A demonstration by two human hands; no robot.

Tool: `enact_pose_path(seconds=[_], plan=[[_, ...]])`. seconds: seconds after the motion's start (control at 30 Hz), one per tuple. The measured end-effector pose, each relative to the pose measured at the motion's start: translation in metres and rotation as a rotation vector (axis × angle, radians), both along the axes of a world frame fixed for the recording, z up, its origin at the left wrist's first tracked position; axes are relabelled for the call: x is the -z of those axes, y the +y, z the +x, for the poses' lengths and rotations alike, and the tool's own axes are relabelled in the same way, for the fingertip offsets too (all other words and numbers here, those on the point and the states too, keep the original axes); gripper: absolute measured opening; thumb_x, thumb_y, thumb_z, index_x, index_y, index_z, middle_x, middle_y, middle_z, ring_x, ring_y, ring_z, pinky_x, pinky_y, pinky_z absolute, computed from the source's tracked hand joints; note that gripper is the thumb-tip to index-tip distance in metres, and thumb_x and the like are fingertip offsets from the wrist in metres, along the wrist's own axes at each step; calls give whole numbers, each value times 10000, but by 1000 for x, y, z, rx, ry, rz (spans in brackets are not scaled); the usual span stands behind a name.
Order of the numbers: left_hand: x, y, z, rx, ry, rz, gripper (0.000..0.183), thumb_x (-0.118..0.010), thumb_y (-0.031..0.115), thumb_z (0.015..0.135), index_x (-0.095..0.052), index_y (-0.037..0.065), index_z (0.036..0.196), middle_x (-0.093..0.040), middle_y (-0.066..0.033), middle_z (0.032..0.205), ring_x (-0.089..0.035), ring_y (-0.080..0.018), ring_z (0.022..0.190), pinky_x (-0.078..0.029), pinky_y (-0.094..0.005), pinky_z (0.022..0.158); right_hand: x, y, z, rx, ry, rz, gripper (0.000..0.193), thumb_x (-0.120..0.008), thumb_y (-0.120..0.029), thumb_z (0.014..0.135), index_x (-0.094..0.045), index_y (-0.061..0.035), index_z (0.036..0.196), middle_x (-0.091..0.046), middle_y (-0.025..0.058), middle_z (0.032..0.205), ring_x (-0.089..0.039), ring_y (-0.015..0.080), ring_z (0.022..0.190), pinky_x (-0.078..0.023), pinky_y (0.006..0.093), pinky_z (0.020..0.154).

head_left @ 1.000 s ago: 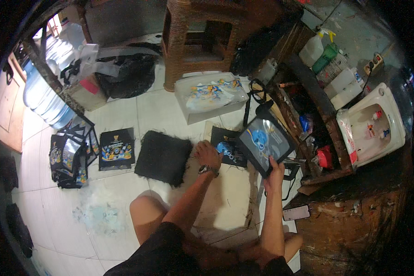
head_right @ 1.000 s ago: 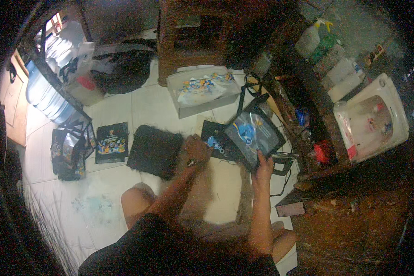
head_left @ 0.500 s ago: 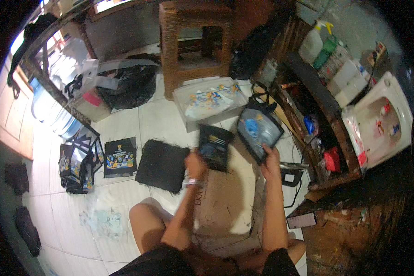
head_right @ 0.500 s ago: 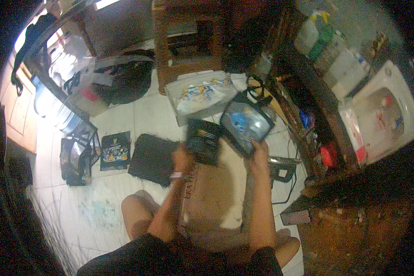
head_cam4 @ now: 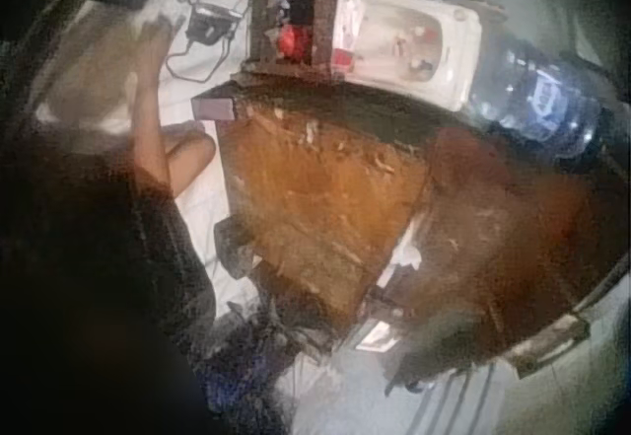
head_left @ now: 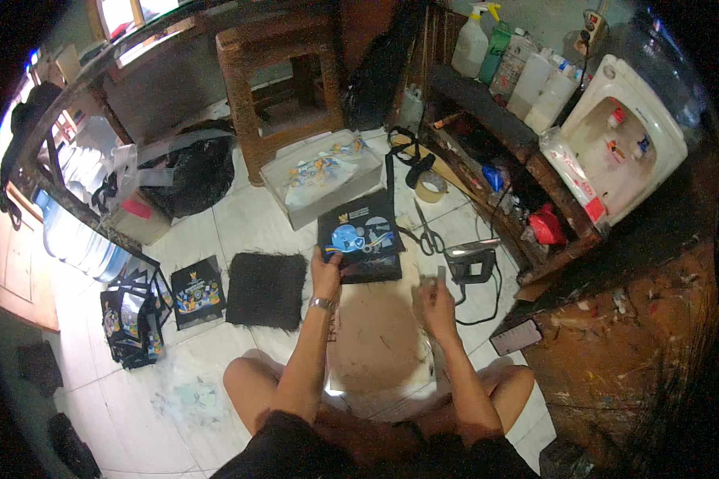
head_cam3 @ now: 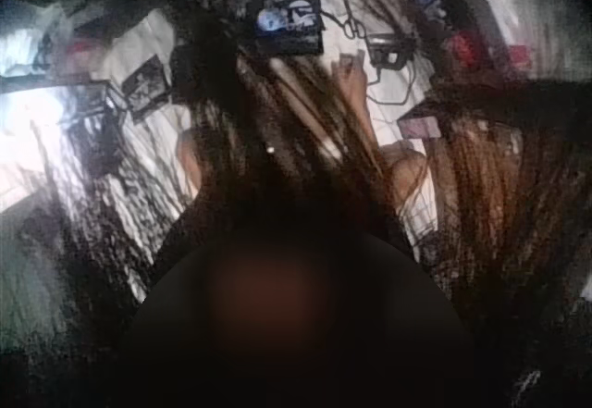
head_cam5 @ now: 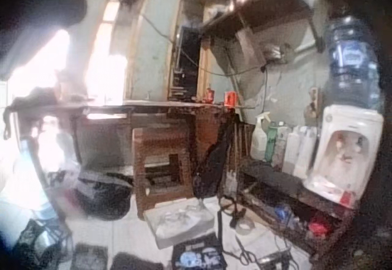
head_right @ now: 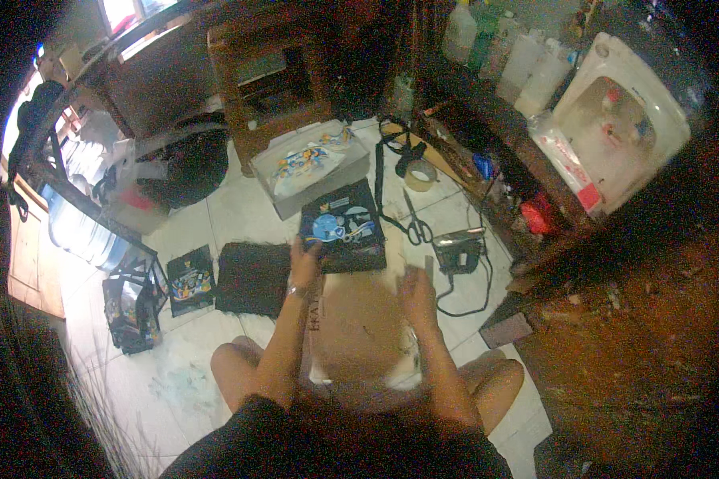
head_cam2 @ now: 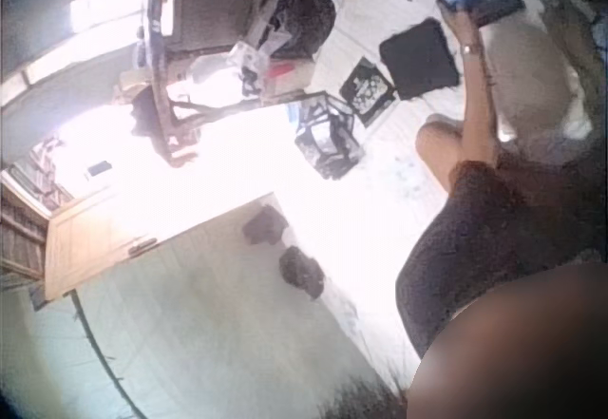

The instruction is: The person sits on the floor and uses a handheld iron to press a printed design onto small black fabric patches. They peel off a protective film, position the patch on a cardboard base, and apply heat with the iron before stacking the finished items.

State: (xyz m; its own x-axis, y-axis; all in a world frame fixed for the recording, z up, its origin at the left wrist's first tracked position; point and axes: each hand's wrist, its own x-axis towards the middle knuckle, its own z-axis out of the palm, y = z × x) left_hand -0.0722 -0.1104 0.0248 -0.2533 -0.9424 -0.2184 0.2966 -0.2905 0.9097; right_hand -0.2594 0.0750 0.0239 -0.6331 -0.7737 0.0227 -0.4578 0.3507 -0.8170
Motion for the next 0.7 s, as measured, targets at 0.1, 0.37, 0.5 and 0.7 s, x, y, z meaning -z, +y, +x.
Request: enact_pose_path(seconds=[0.1, 0.37, 0.5, 0.7], plan=[[58, 14, -44, 173, -133, 5, 510, -593, -37, 913, -409, -11, 1388, -591, -159, 1216, -647, -300, 1034, -633, -420, 774, -17, 103, -3, 21, 14, 194, 365, -605, -263, 979, -589, 31, 1194, -666, 281, 1100, -659, 425, 1016, -515, 464, 872], [141, -41, -16, 160, -487, -150, 533, -675, 126, 841, -505, -12, 1327, -668, -259, 1214, -649, -387, 1148, -512, -416, 975, 26, 182, 35, 108, -101, 6, 245, -608, -120, 976, -600, 29, 1171, -697, 139, 896, -661, 172, 778, -535, 300, 703], [66, -12, -7, 309, -789, -256, 577, -706, 236, 846, -499, -7, 1327, -659, -281, 1186, -650, -404, 1121, -516, -450, 961, 20, 169, 28, 51, 77, -48, 345, -549, -286, 1022, -626, 20, 1161, -715, 203, 961, -701, 330, 851, -543, 412, 783], [-2, 53, 89, -59, -1487, -647, 437, -690, 252, 873, -562, -6, 1202, -636, -231, 1081, -604, -403, 1024, -509, -485, 872, -13, 144, 43, 26, -37, 46, 341, -548, -270, 1020, -625, 28, 1166, -707, 200, 1000, -682, 330, 821, -547, 423, 790]])
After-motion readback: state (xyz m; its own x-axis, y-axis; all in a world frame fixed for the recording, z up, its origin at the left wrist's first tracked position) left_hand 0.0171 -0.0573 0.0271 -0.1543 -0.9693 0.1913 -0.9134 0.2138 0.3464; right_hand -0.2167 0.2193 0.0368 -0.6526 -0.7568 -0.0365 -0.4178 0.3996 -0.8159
